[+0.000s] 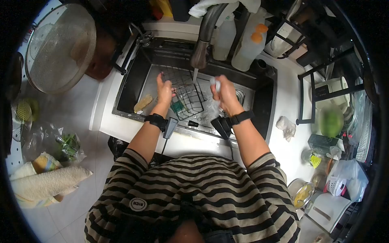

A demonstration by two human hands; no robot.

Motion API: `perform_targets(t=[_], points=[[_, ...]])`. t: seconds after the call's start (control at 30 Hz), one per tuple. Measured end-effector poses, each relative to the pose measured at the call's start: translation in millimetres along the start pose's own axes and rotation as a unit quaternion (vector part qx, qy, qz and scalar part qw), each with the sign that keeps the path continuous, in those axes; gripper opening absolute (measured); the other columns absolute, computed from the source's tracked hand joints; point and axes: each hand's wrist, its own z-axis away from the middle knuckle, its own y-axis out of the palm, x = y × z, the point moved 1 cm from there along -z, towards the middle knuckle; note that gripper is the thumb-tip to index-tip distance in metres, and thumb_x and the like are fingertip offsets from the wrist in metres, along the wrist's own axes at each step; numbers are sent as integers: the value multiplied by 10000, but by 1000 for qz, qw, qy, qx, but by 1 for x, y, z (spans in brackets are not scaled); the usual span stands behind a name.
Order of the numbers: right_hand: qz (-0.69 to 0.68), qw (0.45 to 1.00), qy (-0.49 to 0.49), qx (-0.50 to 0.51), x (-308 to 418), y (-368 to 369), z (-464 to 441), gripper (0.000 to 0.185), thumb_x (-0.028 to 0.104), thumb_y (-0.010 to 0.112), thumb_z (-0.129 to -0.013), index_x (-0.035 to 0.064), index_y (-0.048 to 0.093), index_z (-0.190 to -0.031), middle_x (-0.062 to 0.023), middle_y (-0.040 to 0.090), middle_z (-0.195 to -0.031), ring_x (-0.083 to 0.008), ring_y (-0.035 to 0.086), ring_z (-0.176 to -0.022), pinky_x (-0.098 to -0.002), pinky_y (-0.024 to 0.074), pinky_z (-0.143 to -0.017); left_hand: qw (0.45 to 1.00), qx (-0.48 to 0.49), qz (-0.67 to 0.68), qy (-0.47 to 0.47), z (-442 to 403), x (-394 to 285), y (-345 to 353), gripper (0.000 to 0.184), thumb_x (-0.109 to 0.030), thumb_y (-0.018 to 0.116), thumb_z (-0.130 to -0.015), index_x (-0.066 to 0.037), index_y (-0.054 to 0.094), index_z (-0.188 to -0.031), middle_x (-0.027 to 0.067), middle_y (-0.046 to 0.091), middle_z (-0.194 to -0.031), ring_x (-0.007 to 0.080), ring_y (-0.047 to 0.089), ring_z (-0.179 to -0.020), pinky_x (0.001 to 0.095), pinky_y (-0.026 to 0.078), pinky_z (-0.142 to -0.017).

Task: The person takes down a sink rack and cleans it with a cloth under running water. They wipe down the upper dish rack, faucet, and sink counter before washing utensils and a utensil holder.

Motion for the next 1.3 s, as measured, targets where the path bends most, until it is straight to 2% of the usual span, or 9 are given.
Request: perform_targets(t=[0.2,0.33,0.37,0.57,0.7,0.9,1.03,1.1,1.3], points=[[-437,880,-131,130,32,14,-42,269,317,415,-845,76,481,-745,-39,497,-606,-123,433,-467,-232,317,-396,993,48,-95,-45,23,4,27,620,-249,436,-773,-62,249,-1335,285,495,-1143,402,498,-1044,409,375,-903],[-171,959,-211,-83,-14,1,-101,277,321,516,-826,45,508,-811,-82,535,-696,-193,511,-600,-310,404,-539,990,88,-112,-8,36,-9,29,600,-242,435,-783,-42,251,-1317,304,467,-1166,434,478,-1047,426,364,-906],[185,916,-337,-116,-36,-13,-111,351,334,566,-812,-10,507,-845,-119,563,-712,-230,545,-680,-336,416,-633,991,81,-104,-6,35,-10,28,595,-240,435,-782,-45,253,-1315,304,467,-1166,432,477,-1048,427,362,-907],[312,896,-285,-137,-29,-1,-48,359,309,551,-853,-30,531,-738,-126,525,-630,-187,437,-604,-335,393,-599,993,34,-107,42,23,-19,12,605,-231,450,-775,-63,237,-1316,317,454,-1162,449,442,-1077,442,349,-921],[-65,985,-143,-65,15,24,-22,301,279,487,-843,33,477,-670,-49,428,-557,-141,366,-488,-281,299,-435,972,-11,-235,25,23,-18,7,672,-259,486,-777,-85,183,-1351,348,367,-1223,456,410,-1116,450,350,-941],[-490,863,-47,112,44,48,-15,239,271,450,-765,78,383,-641,-31,367,-567,-135,280,-436,-259,221,-389,976,44,-204,-69,17,38,34,689,-208,500,-775,-105,177,-1374,244,466,-1170,359,500,-1017,399,423,-841],[-65,977,-196,-57,-4,12,-59,300,350,491,-799,56,489,-740,-67,483,-640,-185,437,-512,-292,353,-455,981,112,-123,-100,29,22,37,652,-223,467,-772,-112,204,-1358,318,446,-1197,418,427,-1142,421,357,-952],[455,819,-304,-175,-31,-7,-67,543,465,615,-760,-36,542,-954,-239,596,-877,-356,592,-838,-388,455,-744,987,96,-97,-81,36,8,33,623,-213,457,-775,-111,228,-1345,316,447,-1195,419,432,-1134,425,365,-940],[693,635,-339,-39,-42,12,-21,533,417,641,-755,-35,471,-981,-271,561,-893,-427,585,-782,-444,489,-666,975,45,-216,31,55,-16,24,596,-239,467,-793,-102,235,-1325,324,415,-1183,462,442,-1067,463,376,-902]])
